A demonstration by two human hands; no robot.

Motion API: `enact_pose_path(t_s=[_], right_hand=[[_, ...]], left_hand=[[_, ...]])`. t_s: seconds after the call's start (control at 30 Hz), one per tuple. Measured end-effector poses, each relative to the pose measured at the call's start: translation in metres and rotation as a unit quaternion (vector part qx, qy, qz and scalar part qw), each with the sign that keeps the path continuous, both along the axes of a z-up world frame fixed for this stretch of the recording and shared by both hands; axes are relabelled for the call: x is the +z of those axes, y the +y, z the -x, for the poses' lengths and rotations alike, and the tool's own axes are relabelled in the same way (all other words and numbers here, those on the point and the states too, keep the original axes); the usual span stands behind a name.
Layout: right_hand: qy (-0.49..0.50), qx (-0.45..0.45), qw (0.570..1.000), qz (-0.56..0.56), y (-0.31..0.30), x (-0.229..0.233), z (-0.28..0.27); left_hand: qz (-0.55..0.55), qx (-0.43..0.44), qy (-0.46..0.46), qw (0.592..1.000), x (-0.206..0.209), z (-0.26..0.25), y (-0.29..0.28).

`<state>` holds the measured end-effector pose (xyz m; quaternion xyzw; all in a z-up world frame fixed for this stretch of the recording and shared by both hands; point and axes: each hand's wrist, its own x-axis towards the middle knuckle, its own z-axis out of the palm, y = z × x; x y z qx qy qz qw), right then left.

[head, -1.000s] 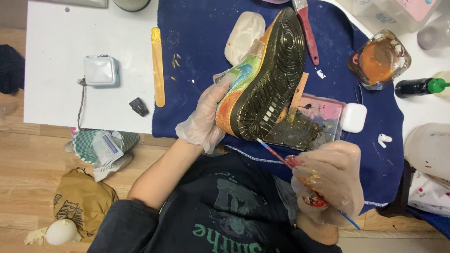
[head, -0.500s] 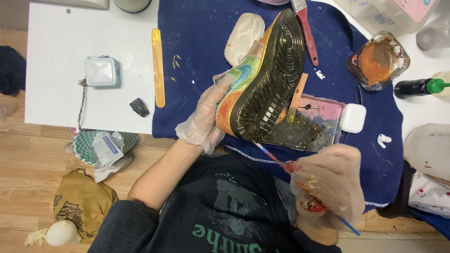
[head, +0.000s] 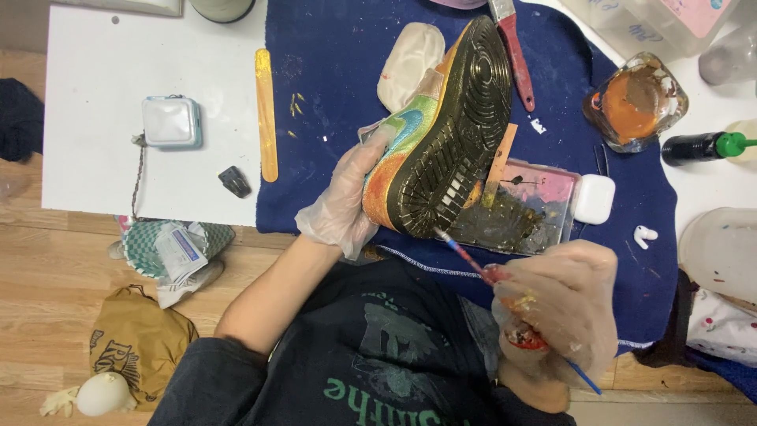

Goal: The person paints the sole of a sneaker with gold paint using a small brush. They hold the shoe in their left hand and apply paint to the tread pattern, occasionally dipping the brush into a container of paint.

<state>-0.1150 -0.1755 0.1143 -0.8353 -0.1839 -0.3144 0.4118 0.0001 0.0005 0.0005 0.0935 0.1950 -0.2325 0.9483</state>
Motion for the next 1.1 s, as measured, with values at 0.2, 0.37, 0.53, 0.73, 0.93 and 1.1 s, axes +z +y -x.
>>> enact_pose_path(t_s=[0.2, 0.37, 0.53, 0.73, 0.93, 1.1], right_hand=[[0.093, -0.081, 0.992, 0.020, -0.013, -0.030, 0.027], [0.041, -0.046, 0.998, 0.022, -0.034, -0.048, 0.021], [0.125, -0.074, 0.989, -0.012, -0.014, -0.025, 0.025], [0.165, -0.139, 0.976, -0.012, -0.009, -0.021, 0.024], [-0.037, 0.071, 0.997, -0.002, -0.058, -0.030, -0.010], [-0.150, -0.177, 0.956, -0.179, -0.063, -0.058, 0.000]], left_hand=[[0.018, 0.000, 0.001, 1.000, 0.004, 0.001, 0.000], [0.024, 0.004, -0.006, 1.000, 0.005, 0.001, 0.001], [0.018, 0.004, -0.002, 1.000, 0.003, 0.001, 0.001], [0.003, -0.001, -0.005, 1.000, 0.008, 0.002, 0.002], [0.005, 0.009, -0.013, 1.000, 0.002, 0.000, 0.000], [0.282, -0.066, 0.003, 0.957, -0.015, 0.009, 0.014]])
